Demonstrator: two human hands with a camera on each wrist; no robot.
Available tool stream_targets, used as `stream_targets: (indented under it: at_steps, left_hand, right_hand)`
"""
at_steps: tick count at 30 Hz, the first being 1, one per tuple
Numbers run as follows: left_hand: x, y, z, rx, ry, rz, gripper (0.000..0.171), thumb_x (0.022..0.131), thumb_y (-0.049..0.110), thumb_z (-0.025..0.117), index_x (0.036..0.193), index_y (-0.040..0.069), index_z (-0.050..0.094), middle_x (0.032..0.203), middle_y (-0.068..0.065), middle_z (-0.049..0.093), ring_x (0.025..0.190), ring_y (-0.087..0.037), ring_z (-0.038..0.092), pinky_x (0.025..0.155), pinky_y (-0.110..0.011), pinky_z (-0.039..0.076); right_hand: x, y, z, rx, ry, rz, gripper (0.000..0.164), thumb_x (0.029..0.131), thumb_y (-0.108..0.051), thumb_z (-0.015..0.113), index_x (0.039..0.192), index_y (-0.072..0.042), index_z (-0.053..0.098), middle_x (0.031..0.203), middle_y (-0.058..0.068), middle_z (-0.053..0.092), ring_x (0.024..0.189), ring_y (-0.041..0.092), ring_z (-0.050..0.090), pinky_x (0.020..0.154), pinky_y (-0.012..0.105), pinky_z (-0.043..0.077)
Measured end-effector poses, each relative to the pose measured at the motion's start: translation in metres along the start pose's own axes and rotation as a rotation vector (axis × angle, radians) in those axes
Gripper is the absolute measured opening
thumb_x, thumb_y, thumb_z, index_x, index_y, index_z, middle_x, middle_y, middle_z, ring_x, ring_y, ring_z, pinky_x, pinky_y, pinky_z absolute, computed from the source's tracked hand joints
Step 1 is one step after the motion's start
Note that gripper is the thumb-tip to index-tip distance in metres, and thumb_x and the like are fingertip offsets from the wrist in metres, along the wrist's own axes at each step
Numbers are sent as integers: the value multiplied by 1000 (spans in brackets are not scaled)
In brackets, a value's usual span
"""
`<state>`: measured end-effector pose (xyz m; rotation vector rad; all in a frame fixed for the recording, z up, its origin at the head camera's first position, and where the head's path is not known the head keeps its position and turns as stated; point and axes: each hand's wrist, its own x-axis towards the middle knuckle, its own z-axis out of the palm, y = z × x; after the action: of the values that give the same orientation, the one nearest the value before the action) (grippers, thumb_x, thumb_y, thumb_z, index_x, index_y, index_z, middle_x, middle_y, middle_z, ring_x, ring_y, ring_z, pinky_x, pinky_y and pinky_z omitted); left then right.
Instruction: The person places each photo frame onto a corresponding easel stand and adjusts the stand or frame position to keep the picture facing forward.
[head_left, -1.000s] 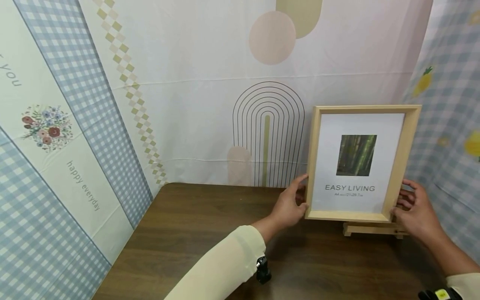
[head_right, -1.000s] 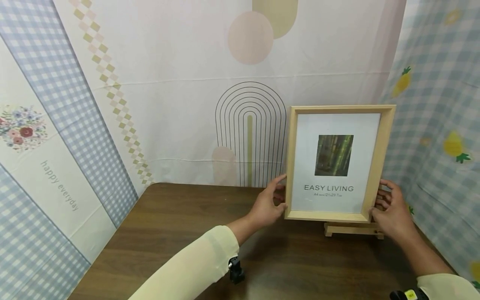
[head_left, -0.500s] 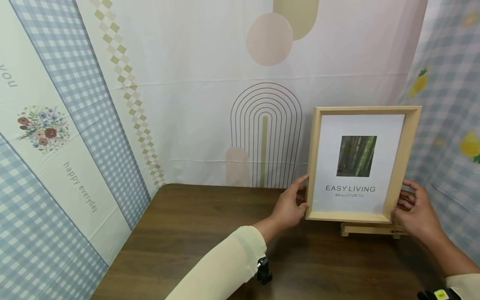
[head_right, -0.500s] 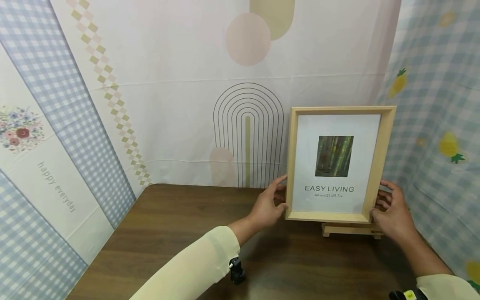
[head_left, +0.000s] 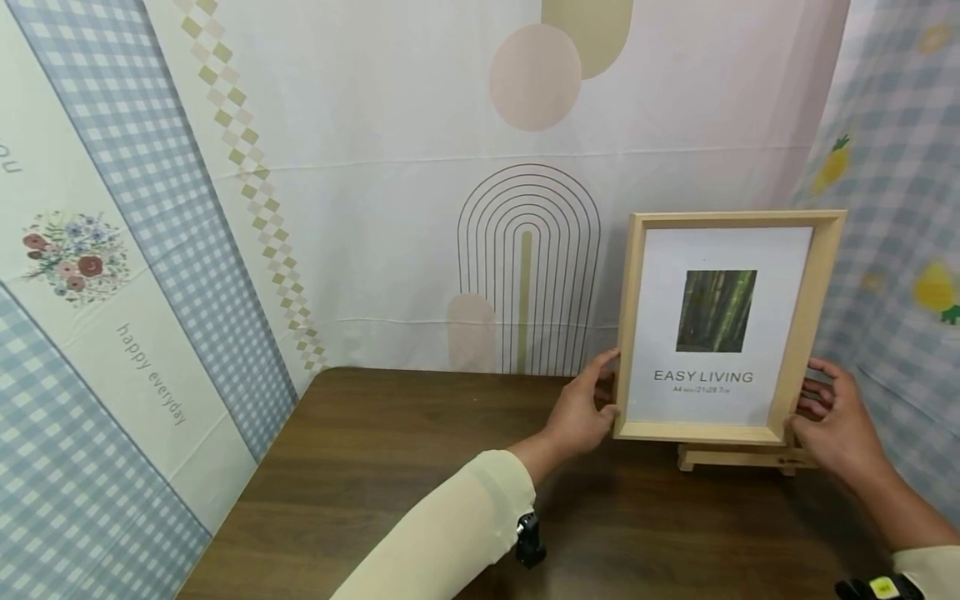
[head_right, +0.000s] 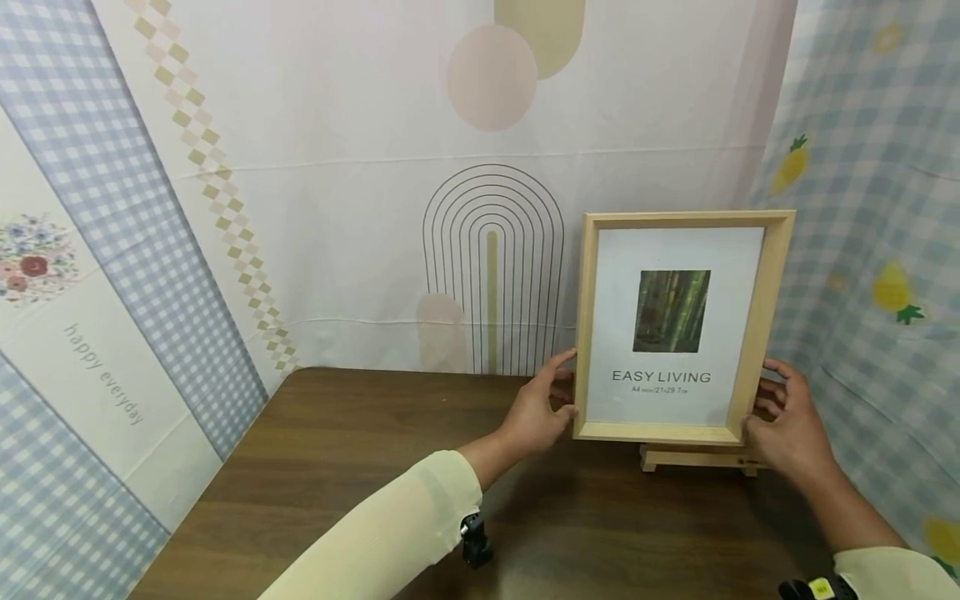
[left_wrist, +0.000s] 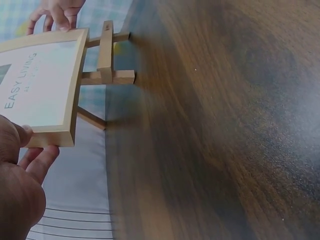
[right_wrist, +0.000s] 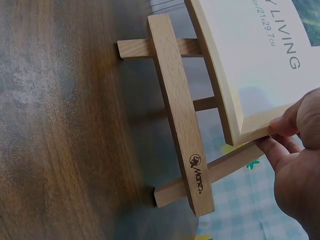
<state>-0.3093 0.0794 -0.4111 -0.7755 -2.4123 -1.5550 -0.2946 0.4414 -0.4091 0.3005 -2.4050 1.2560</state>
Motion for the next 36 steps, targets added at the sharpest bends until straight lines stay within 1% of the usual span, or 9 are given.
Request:
stream_targets:
  at_steps: [4,7,8,12,20,22,27,30,36]
  left_hand:
    - [1,3,1,1,2,-8,86,92,-7,70,158,33,32,139,-6,57,101,-13,65,71,-17,53]
    - [1,4,2,8,2,-6,86,92,-7,70,158,33,32,138,-5,57,100,-12,65,71,-16,52]
    - [0,5,3,9,0,-5,86,92,-7,70,158,33,32,138,-5,57,100,-12,65,71,-16,52]
    - [-2,6,5,13,-3,0,87,92,-7,71,158,33,32,138,-5,58,101,-12,65,72,-17,52]
    - [-7,11,11,-3,-9,8,87,91,-9,71,157,34,32,139,-6,57,101,-12,66,70,-16,52]
    - [-7,11,12,-5,-7,9,88,91,-9,70,157,34,33,138,-5,58,100,-12,66,70,-16,52]
    - [-6,11,14,3,2,9,88,90,-10,71,157,34,34,137,-5,59,99,-10,65,70,-16,52]
    - [-5,12,15,-2,8,0,88,90,-10,71,157,34,34,136,-4,59,99,-10,65,70,-16,52]
    - [-4,12,15,-23,8,-26,87,92,-11,69,157,35,34,137,-3,58,101,-12,66,70,-17,53]
  right_hand:
    - [1,0,-2,-31,1,14,89,88,18,57,160,-6,11,125,11,45,97,-12,48,68,12,49]
    - [0,1,-3,-35,20,16,89,87,19,57,160,-7,13,124,2,46,97,-12,48,67,12,49]
    - [-1,1,-3,-34,24,17,89,87,19,57,160,-7,13,125,2,46,97,-12,48,67,12,49]
    - [-7,1,-5,-26,40,20,90,87,19,57,160,-11,15,123,-11,43,97,-12,48,67,12,49]
    - [-18,-4,-11,-54,64,28,89,85,19,58,160,-8,16,122,-3,46,94,-12,49,68,11,48]
    - [-19,-4,-12,-56,67,28,89,85,19,58,159,-7,17,121,-4,47,94,-13,49,68,10,48]
    - [-19,-3,-14,-49,71,17,88,85,19,58,158,-7,18,119,-16,44,95,-13,50,70,9,48]
    - [-20,-4,-14,-42,72,12,88,85,19,58,158,-9,19,117,-19,44,95,-13,51,69,9,48]
    - [-20,-7,-13,-47,73,13,86,84,19,58,157,-9,21,118,-17,45,94,-11,51,68,10,48]
